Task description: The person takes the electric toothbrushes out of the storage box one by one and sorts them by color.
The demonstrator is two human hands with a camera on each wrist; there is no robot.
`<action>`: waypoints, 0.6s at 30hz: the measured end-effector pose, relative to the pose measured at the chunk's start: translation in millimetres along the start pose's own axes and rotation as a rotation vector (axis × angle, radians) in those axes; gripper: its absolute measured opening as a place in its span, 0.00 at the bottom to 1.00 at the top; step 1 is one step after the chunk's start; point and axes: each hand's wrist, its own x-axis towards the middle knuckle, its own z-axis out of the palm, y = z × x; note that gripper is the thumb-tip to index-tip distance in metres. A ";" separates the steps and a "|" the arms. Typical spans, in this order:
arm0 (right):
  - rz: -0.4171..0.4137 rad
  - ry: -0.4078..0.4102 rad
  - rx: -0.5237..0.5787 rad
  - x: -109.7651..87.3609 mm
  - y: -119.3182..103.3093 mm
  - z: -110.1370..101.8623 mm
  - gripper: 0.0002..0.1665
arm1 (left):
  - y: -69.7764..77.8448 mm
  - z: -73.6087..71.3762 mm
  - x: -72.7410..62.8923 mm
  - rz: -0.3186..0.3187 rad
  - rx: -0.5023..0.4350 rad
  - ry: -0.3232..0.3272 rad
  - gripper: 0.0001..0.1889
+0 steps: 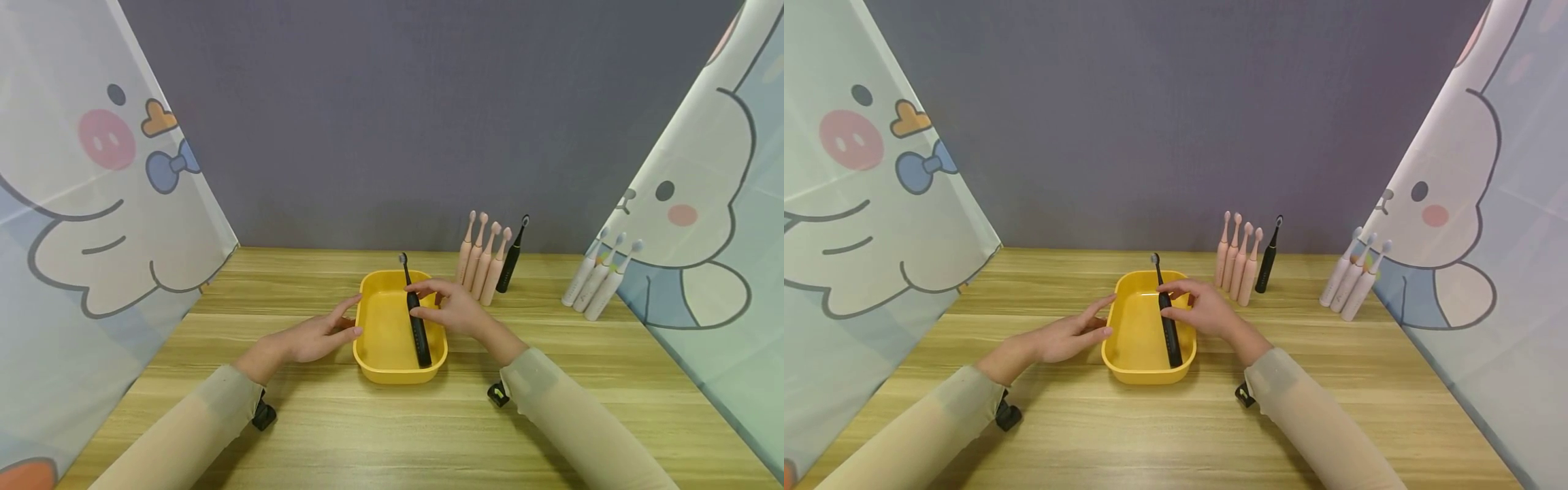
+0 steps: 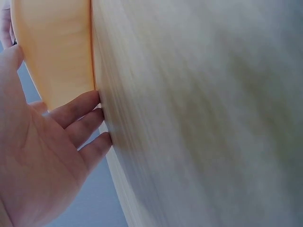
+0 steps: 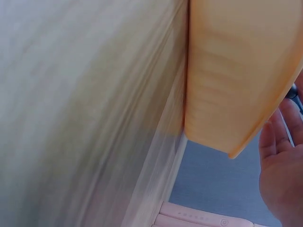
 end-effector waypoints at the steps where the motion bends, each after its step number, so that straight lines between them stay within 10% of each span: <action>1: -0.006 -0.001 0.010 0.1 0.1 0.1 0.27 | 0.0 0.2 0.1 0.000 0.000 0.000 0.44; 18: 0.020 -0.020 0.174 -2.6 -1.8 0.0 0.28 | 0.5 0.8 1.0 -0.001 0.006 0.002 0.44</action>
